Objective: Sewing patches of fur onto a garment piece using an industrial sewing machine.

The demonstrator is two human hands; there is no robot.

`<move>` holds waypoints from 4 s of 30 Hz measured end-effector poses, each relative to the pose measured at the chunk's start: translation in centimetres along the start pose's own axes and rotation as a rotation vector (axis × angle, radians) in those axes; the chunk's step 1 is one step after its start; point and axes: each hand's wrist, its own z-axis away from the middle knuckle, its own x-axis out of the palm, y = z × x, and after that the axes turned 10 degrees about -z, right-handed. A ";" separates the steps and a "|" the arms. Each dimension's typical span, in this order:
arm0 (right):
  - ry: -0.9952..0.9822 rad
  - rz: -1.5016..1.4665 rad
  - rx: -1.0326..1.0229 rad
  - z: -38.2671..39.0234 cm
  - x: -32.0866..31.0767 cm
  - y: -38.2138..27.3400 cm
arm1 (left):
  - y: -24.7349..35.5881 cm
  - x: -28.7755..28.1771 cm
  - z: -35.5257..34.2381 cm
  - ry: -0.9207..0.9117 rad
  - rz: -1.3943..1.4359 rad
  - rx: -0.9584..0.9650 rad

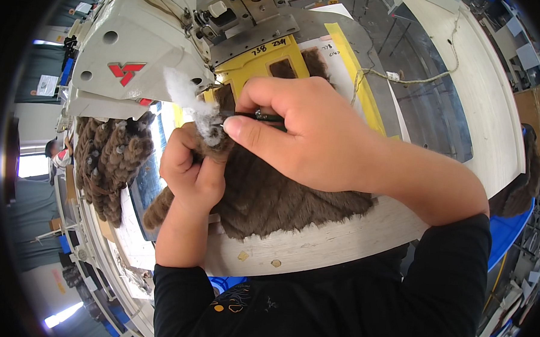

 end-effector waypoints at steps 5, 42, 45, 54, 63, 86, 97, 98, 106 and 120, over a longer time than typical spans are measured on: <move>-0.086 0.029 0.067 0.0 -0.2 -0.3 | -0.4 0.0 -0.1 -0.042 0.252 -0.087; 0.041 -0.509 0.392 -1.7 -1.0 0.4 | -0.6 -0.6 -0.7 -0.365 0.398 -0.135; -0.015 -0.444 0.392 -1.3 -1.1 0.8 | -0.5 -0.6 -0.8 -0.367 0.389 -0.125; 0.157 -0.229 0.327 -2.3 -4.2 0.5 | -0.4 0.0 -0.8 -0.347 0.358 -0.201; 0.360 0.894 0.321 -5.6 -20.7 4.2 | -0.5 0.1 -1.3 -0.271 0.364 -0.201; 0.571 1.596 0.331 -2.1 -29.7 9.2 | -0.4 0.1 -1.4 -0.300 0.351 -0.212; 0.143 0.769 0.119 -2.7 -10.7 -0.5 | 0.1 0.0 -0.7 -0.335 0.255 -0.096; -0.094 0.580 0.151 -2.6 -7.2 -2.6 | 0.5 0.2 -0.6 -0.285 0.160 -0.012; -0.319 0.428 0.005 0.1 -0.7 -3.0 | 2.9 -1.1 -1.7 -0.344 0.026 -0.003; -0.120 0.397 0.043 -0.4 -1.3 -2.4 | 1.7 -1.0 -1.9 -0.418 0.005 -0.027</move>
